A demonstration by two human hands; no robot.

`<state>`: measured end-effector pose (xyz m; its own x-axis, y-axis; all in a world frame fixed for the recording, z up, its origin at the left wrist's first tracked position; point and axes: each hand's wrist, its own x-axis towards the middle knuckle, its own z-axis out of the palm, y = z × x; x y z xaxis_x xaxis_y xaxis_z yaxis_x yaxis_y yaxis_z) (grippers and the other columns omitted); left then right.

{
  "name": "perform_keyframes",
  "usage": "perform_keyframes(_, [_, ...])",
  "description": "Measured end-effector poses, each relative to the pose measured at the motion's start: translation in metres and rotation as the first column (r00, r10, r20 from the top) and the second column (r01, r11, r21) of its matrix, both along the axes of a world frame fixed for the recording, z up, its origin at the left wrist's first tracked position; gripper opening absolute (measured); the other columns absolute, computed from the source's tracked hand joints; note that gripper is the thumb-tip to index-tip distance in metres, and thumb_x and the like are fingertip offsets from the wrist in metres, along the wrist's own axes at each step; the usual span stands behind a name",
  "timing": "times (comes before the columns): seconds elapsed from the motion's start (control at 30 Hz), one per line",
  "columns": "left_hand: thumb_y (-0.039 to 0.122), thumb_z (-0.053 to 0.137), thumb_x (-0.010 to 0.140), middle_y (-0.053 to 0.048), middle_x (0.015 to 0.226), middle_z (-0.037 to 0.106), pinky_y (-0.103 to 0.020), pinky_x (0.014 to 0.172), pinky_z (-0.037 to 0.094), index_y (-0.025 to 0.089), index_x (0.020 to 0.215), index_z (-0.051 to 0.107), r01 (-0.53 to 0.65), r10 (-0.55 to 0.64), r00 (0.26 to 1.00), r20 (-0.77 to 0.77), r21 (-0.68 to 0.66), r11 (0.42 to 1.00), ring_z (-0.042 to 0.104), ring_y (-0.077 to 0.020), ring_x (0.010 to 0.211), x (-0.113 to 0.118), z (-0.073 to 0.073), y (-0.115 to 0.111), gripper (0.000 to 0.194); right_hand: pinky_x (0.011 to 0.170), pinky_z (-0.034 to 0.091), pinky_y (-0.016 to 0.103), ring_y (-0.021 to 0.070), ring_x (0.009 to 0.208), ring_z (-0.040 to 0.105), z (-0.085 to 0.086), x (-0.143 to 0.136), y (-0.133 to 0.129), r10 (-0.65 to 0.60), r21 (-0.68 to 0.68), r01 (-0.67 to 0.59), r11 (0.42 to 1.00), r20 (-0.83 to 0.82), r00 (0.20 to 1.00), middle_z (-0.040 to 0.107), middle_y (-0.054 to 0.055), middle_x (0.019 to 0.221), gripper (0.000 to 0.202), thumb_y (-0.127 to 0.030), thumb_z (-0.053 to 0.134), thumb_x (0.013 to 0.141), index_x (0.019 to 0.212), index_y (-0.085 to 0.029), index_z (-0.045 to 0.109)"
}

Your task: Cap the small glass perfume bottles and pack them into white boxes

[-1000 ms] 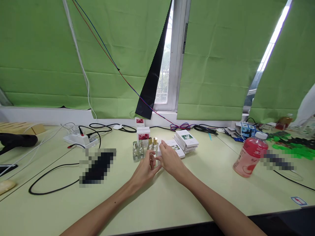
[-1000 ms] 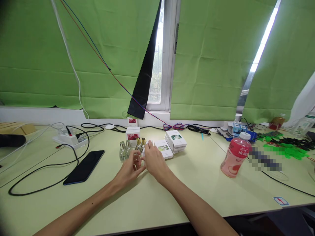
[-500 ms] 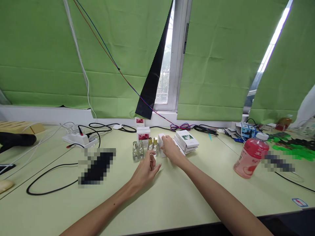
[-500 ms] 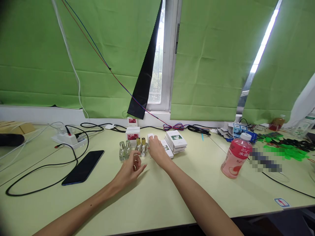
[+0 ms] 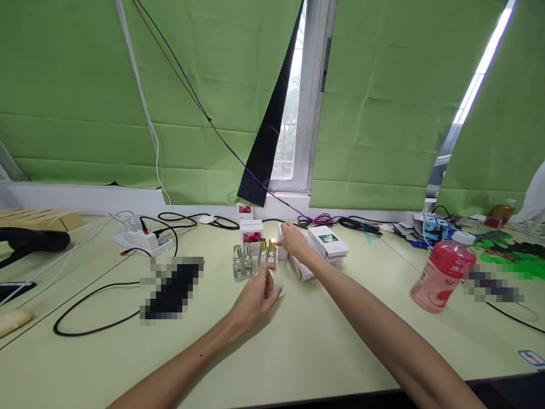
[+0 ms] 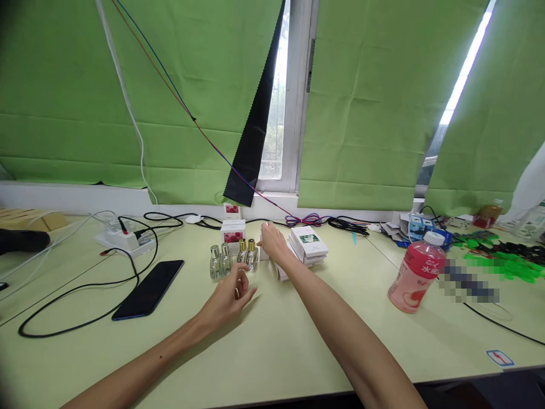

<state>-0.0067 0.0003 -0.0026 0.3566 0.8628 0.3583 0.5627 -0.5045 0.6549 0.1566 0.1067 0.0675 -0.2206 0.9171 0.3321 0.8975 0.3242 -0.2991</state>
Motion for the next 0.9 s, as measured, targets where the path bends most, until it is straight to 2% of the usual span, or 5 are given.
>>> perform_keyframes(0.27, [0.028, 0.052, 0.091, 0.005, 0.079, 0.049, -0.025, 0.057, 0.035, 0.024, 0.116, 0.039, 0.025, -0.025, 0.999, -0.043, -0.002, 1.0, 0.047, -0.0112, 0.058, -0.002, -0.002, 0.001, 0.029, 0.097, 0.044, 0.031, 0.0239, 0.12, 0.058, -0.004, -0.005, 0.029, 0.08, 0.015, -0.079, 0.997, -0.093, 0.992, 0.058, 0.013, 0.134, 0.048, -0.02, 0.073, 0.087, 0.13, -0.015, 0.053])
perform_keyframes(0.37, [0.028, 0.051, 0.091, 0.005, 0.08, 0.05, -0.025, 0.057, 0.036, 0.024, 0.117, 0.039, 0.024, -0.025, 0.998, -0.056, -0.006, 1.0, 0.047, -0.0115, 0.059, -0.002, -0.001, 0.0, 0.028, 0.102, 0.042, 0.032, 0.0245, 0.123, 0.056, -0.004, -0.007, 0.039, 0.097, -0.013, -0.099, 0.995, -0.121, 0.988, 0.059, 0.014, 0.132, 0.044, -0.021, 0.074, 0.085, 0.126, -0.014, 0.06])
perform_keyframes(0.53, [0.029, 0.051, 0.092, 0.005, 0.08, 0.05, -0.025, 0.057, 0.036, 0.024, 0.117, 0.038, 0.046, -0.048, 0.998, -0.051, -0.027, 0.999, 0.047, -0.0119, 0.06, -0.001, 0.0, -0.001, 0.028, 0.102, 0.044, 0.035, 0.0268, 0.123, 0.054, -0.002, -0.009, 0.048, 0.073, -0.058, -0.084, 0.995, -0.179, 0.981, 0.06, 0.014, 0.125, 0.056, -0.016, 0.081, 0.072, 0.125, -0.014, 0.063])
perform_keyframes(0.67, [0.029, 0.051, 0.092, 0.005, 0.08, 0.051, -0.025, 0.057, 0.037, 0.024, 0.118, 0.039, 0.057, -0.058, 0.997, -0.043, -0.038, 0.998, 0.048, -0.012, 0.06, -0.001, 0.0, -0.001, 0.03, 0.097, 0.049, 0.035, 0.0285, 0.125, 0.051, -0.002, -0.01, 0.048, 0.025, -0.081, -0.045, 0.996, -0.232, 0.972, 0.059, 0.016, 0.121, 0.054, -0.021, 0.081, 0.074, 0.124, -0.01, 0.063])
perform_keyframes(0.9, [0.031, 0.053, 0.091, 0.004, 0.08, 0.052, -0.025, 0.055, 0.037, 0.023, 0.121, 0.042, 0.077, -0.077, 0.997, -0.005, -0.056, 0.995, 0.047, -0.0117, 0.059, -0.002, -0.003, 0.001, 0.033, 0.088, 0.053, 0.036, 0.0223, 0.102, 0.062, -0.009, -0.014, 0.046, -0.062, -0.084, 0.037, 0.996, -0.311, 0.948, 0.055, 0.014, 0.123, 0.055, -0.029, 0.079, 0.081, 0.131, -0.017, 0.061])
